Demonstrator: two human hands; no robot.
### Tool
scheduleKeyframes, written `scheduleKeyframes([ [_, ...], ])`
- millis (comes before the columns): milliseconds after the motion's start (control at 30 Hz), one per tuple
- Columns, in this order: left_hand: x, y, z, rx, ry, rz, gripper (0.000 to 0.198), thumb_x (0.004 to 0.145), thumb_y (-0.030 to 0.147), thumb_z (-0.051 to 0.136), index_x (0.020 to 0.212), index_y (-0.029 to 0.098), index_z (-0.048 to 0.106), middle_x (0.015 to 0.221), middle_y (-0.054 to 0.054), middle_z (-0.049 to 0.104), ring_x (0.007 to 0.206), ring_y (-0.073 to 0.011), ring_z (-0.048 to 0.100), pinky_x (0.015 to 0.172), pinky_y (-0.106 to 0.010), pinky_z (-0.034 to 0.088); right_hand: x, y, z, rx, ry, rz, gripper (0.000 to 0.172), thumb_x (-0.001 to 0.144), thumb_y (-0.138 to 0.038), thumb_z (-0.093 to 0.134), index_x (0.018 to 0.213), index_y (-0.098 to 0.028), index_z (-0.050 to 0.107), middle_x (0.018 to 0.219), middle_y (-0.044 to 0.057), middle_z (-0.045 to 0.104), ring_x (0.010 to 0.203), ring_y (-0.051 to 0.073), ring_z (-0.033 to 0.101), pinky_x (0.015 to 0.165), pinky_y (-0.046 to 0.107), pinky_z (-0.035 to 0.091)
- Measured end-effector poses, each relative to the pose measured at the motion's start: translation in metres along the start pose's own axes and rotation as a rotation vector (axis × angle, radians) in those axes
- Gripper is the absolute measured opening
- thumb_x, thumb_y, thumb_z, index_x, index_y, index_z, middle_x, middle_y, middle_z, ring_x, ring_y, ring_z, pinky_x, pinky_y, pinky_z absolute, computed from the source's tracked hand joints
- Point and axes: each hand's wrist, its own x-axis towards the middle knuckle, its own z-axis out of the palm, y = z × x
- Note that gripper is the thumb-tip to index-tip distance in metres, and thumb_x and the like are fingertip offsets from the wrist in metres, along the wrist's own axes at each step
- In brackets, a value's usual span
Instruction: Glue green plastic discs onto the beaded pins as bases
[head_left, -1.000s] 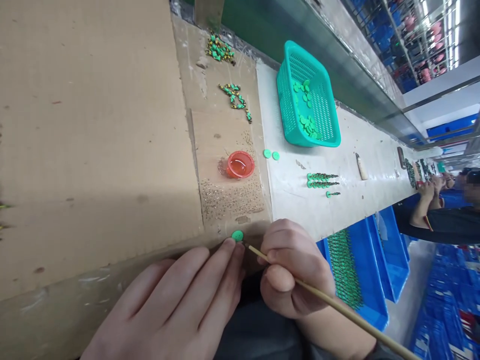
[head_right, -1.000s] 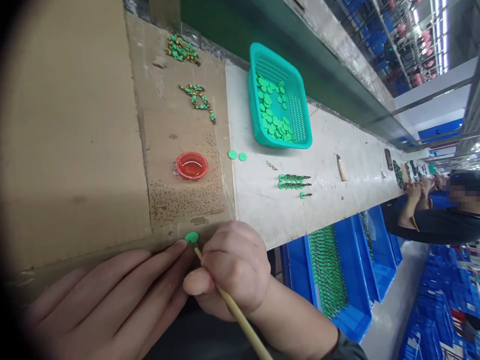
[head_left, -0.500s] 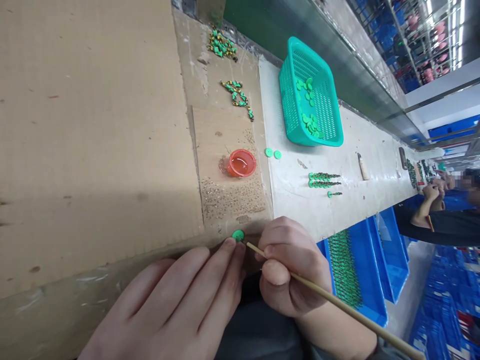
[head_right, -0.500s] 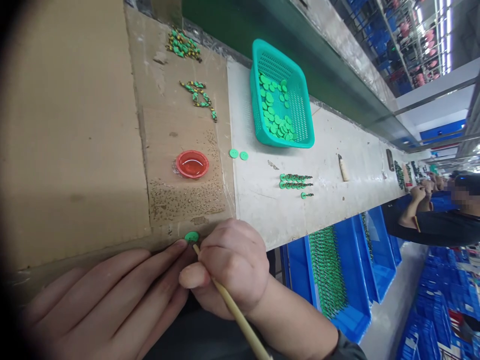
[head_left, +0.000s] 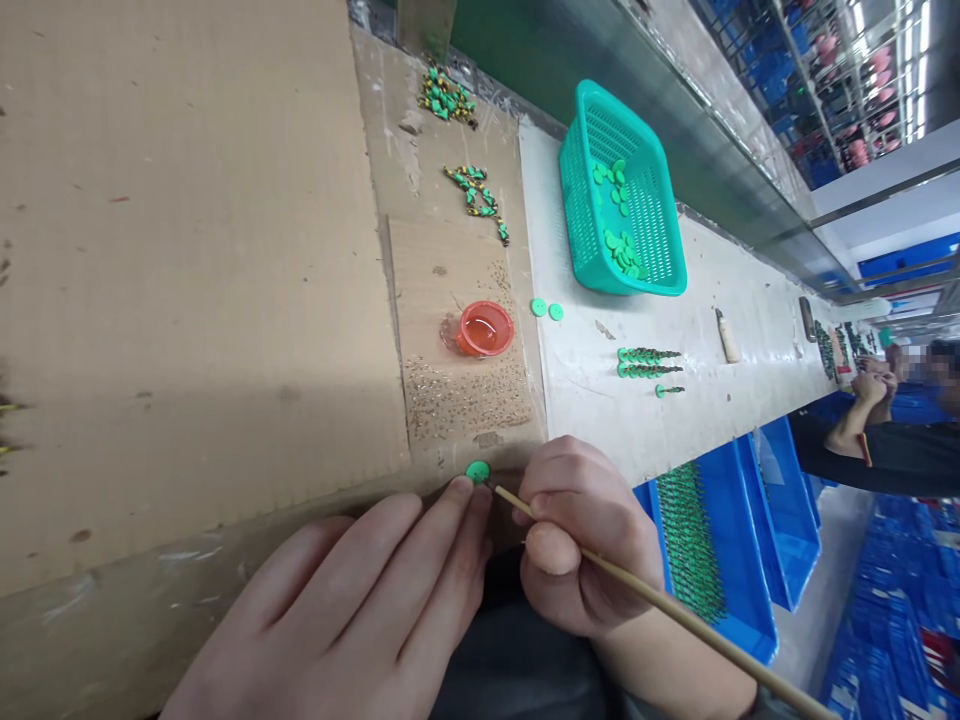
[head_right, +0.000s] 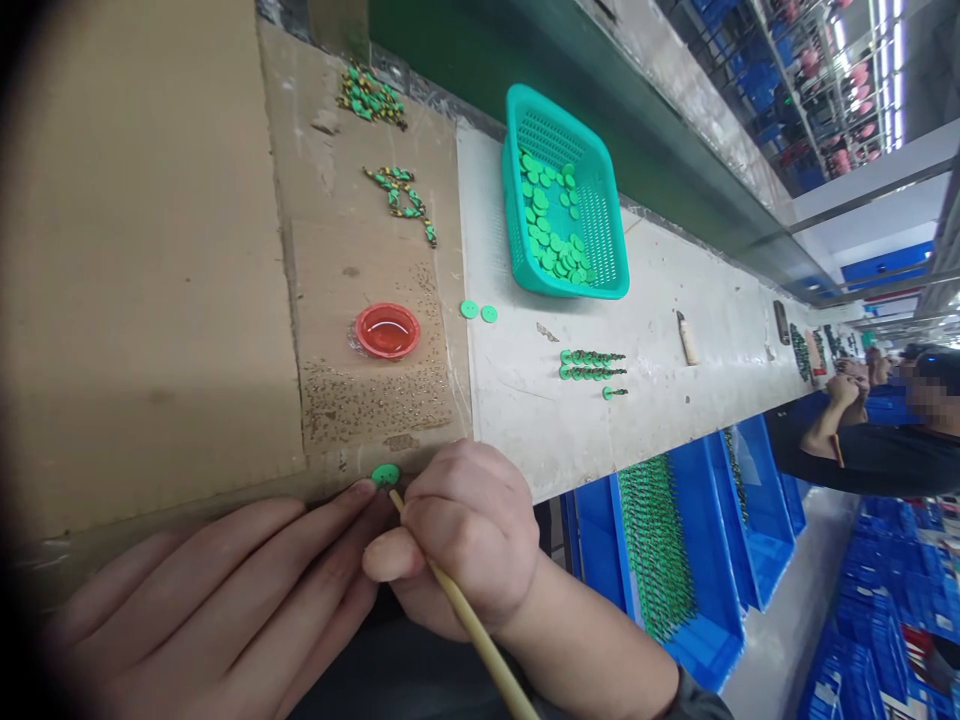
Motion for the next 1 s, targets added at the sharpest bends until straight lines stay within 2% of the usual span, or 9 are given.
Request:
scheduleKeyframes([
  [267,0.004,-0.001,0.0,0.002,0.022,-0.011,0.032,0.111,0.03,0.068,0.138,0.021,0.081,0.153,-0.002,0.08,0.123,-0.027,0.075,0.098,-0.046,0.055,-0.003,0.003,0.009,0.063,0.148,0.01,0.015,0.119,-0.022,0.064,0.104,-0.02,0.066,0.072,-0.006,0.06,0.053,0.012,0.058,0.052,0.029,0.051],
  [500,0.0,-0.001,0.0,0.018,0.007,-0.005,0.03,0.111,0.032,0.068,0.136,0.023,0.082,0.151,-0.001,0.08,0.123,-0.0276,0.075,0.098,-0.046,0.055,-0.002,0.001,0.001,0.063,0.019,0.014,0.015,0.121,-0.023,0.06,0.107,-0.021,0.064,0.075,-0.004,0.061,0.058,0.013,0.06,0.055,0.029,0.053],
  [667,0.007,-0.004,-0.002,0.034,0.021,0.055,0.027,0.111,0.025,0.068,0.133,0.019,0.083,0.145,-0.004,0.083,0.121,-0.0293,0.074,0.093,-0.048,0.053,-0.007,-0.001,-0.01,0.005,-0.123,-0.009,0.02,0.123,-0.029,0.054,0.11,-0.02,0.067,0.079,0.0,0.067,0.065,0.016,0.063,0.06,0.031,0.058],
  [700,0.01,-0.005,-0.003,0.038,0.023,0.066,0.027,0.111,0.023,0.068,0.133,0.017,0.082,0.143,-0.005,0.083,0.12,-0.0297,0.073,0.091,-0.049,0.053,-0.01,0.0,-0.012,0.014,-0.124,-0.017,0.019,0.122,-0.028,0.054,0.114,-0.019,0.068,0.081,0.001,0.068,0.067,0.017,0.065,0.062,0.032,0.061],
  [767,0.017,-0.006,-0.003,0.045,0.035,0.078,0.027,0.109,0.021,0.072,0.134,0.013,0.082,0.136,-0.007,0.085,0.117,-0.03,0.072,0.087,-0.05,0.051,-0.015,0.0,-0.017,0.053,-0.044,-0.038,0.018,0.121,-0.025,0.056,0.123,-0.017,0.071,0.084,0.003,0.069,0.069,0.018,0.069,0.063,0.035,0.064],
  [867,0.027,-0.008,-0.005,0.061,0.054,0.109,0.027,0.106,0.017,0.078,0.132,0.008,0.081,0.12,-0.007,0.088,0.109,-0.0297,0.069,0.086,-0.05,0.051,-0.023,0.001,-0.029,0.071,0.076,0.015,0.024,0.12,-0.026,0.056,0.137,-0.022,0.073,0.094,0.007,0.078,0.076,0.024,0.078,0.066,0.043,0.07],
  [933,0.032,-0.008,-0.007,0.071,0.038,0.135,0.022,0.107,0.016,0.075,0.128,0.009,0.081,0.118,-0.007,0.088,0.107,-0.0294,0.07,0.087,-0.049,0.051,-0.027,0.001,-0.038,0.059,0.047,0.091,0.028,0.118,-0.024,0.057,0.141,-0.027,0.074,0.106,0.009,0.085,0.086,0.027,0.084,0.073,0.048,0.074],
  [1000,0.037,-0.005,-0.011,0.082,0.01,0.139,0.02,0.11,0.016,0.07,0.125,0.01,0.081,0.121,-0.005,0.088,0.106,-0.0278,0.071,0.088,-0.048,0.051,-0.029,0.0,-0.048,0.075,-0.025,0.155,0.036,0.114,-0.014,0.058,0.142,-0.028,0.074,0.115,0.009,0.089,0.098,0.027,0.088,0.081,0.047,0.076],
])
